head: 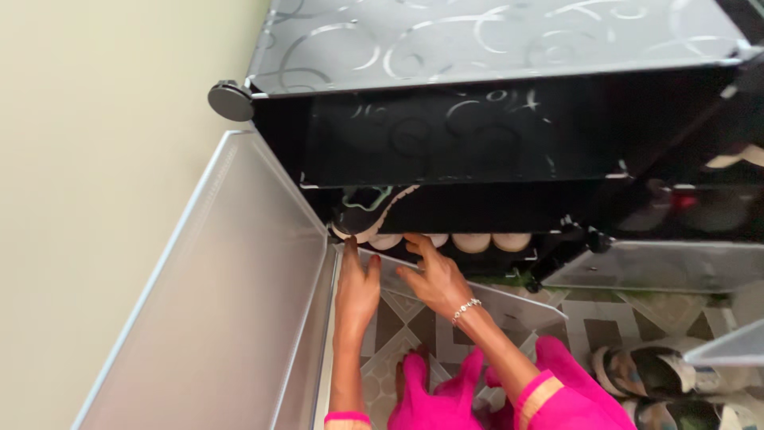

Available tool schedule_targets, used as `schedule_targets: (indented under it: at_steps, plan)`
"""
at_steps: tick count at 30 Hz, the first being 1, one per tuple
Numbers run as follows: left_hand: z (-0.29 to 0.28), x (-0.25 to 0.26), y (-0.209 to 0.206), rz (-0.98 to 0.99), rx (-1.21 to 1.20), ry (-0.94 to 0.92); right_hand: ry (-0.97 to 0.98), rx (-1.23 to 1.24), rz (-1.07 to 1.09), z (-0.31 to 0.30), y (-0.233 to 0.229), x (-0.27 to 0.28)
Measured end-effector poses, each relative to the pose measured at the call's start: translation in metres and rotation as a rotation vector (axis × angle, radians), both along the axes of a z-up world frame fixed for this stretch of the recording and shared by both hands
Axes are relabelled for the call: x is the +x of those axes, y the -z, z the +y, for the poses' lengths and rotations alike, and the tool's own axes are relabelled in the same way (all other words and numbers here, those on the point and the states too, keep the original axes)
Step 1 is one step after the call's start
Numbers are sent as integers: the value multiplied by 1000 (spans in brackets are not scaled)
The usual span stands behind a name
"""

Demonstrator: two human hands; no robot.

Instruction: The person opens a multi-tier shoe cabinet and removes several pairs of sneakers one by one, placing them on the floor. The person handles each shoe individually, briefly inspecting them before setting them down.

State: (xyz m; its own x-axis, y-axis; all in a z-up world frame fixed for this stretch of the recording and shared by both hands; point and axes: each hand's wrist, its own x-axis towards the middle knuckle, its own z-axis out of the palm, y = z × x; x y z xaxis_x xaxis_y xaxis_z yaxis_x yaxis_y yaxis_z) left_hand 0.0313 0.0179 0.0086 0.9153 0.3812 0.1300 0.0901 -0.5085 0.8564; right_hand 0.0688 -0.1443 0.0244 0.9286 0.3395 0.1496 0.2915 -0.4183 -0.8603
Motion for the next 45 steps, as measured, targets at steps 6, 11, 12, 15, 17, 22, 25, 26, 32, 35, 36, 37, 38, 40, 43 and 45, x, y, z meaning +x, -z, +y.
schedule_targets:
  at_steps: [6, 11, 12, 15, 17, 22, 25, 26, 32, 35, 36, 37, 38, 40, 43, 45]
  plan:
    - [13, 36, -17, -51, -59, -96, 21, -9, 83, 44, 15, 44]
    - [23, 63, -3, -205, 55, -127, 27, 32, 11, 59, 26, 60]
    - [25, 65, -1, -188, 28, -129, 20, 51, -25, 61, 27, 61]
    - [28, 72, 0, -160, -41, -142, 42, 92, 7, 67, 28, 63]
    - [29, 76, 0, -172, -67, -161, 93, 19, 133, 73, 29, 65]
    - [35, 91, 8, -176, -99, -171, 78, 172, -114, 81, 42, 69]
    - [38, 96, 12, -174, -99, -181, 39, 93, -287, 82, 41, 69]
    - [37, 97, 12, -175, -105, -178, 21, 71, -325, 82, 38, 70]
    - [29, 94, 8, -162, -62, -225, 48, -90, -31, 89, 15, 72]
    - [27, 93, 11, -98, -33, -209, 70, -20, 40, 89, 13, 77]
    - [27, 94, 13, -99, -56, -191, 74, 17, 50, 88, 14, 80]
    - [27, 94, 15, -96, -80, -172, 90, 27, 27, 85, 17, 81]
    - [28, 95, 18, -93, -105, -152, 105, 37, 3, 83, 19, 82]
    - [26, 93, 23, -80, -166, -108, 124, 56, -108, 74, 24, 80]
    - [26, 91, 26, 36, -163, -103, 126, 85, -229, 57, 23, 69]
    - [23, 86, 27, 85, -155, -91, 127, 128, -102, 47, 17, 57]
